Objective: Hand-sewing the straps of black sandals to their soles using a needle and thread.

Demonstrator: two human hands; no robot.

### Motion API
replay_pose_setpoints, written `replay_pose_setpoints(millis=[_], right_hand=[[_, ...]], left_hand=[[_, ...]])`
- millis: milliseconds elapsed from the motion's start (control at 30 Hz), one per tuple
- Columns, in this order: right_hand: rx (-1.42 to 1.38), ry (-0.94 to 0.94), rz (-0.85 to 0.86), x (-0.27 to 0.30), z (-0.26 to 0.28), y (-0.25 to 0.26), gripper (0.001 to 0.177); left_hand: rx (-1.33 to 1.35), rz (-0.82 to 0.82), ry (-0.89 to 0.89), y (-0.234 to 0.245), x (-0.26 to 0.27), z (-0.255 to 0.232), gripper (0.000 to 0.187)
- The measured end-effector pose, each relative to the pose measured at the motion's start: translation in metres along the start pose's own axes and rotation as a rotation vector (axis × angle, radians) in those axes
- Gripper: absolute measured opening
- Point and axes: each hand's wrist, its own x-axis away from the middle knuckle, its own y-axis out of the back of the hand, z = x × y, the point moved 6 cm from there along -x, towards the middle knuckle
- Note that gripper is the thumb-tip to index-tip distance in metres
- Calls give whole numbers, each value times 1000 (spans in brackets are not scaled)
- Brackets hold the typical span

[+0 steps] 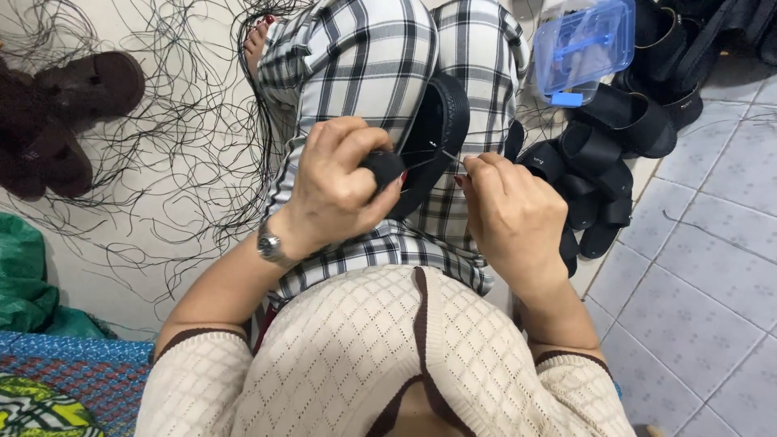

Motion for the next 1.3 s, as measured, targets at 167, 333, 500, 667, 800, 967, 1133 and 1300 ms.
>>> replay_pose_setpoints(millis=[167, 333, 500, 667, 800, 967, 1133, 1300], right_hand=[[-30, 6, 7, -2, 2, -2, 15], [-193, 81, -46, 5, -6, -7, 25], [-225, 140, -31, 3, -10, -11, 23], [-231, 156, -23, 3, -13, -1, 23], [-112, 37, 313, 1, -12, 39, 47], [-336, -136, 449, 22, -33, 32, 62], [-1201, -239, -14, 34, -41, -37, 9], [-1531, -179, -121, 33, -43, -63, 12]], left_hand=[[768, 166, 540, 2, 4, 7, 9], [1137, 290, 791, -2, 5, 1, 21], [602, 161, 746, 6, -5, 4, 12], [720, 389, 714, -4, -13, 2, 17], [742, 419, 744, 0, -14, 0, 19], [599, 433, 634, -8, -6, -2, 52], [421, 325, 532, -15, -4, -5, 28], [432, 301, 576, -15, -3, -3, 34]])
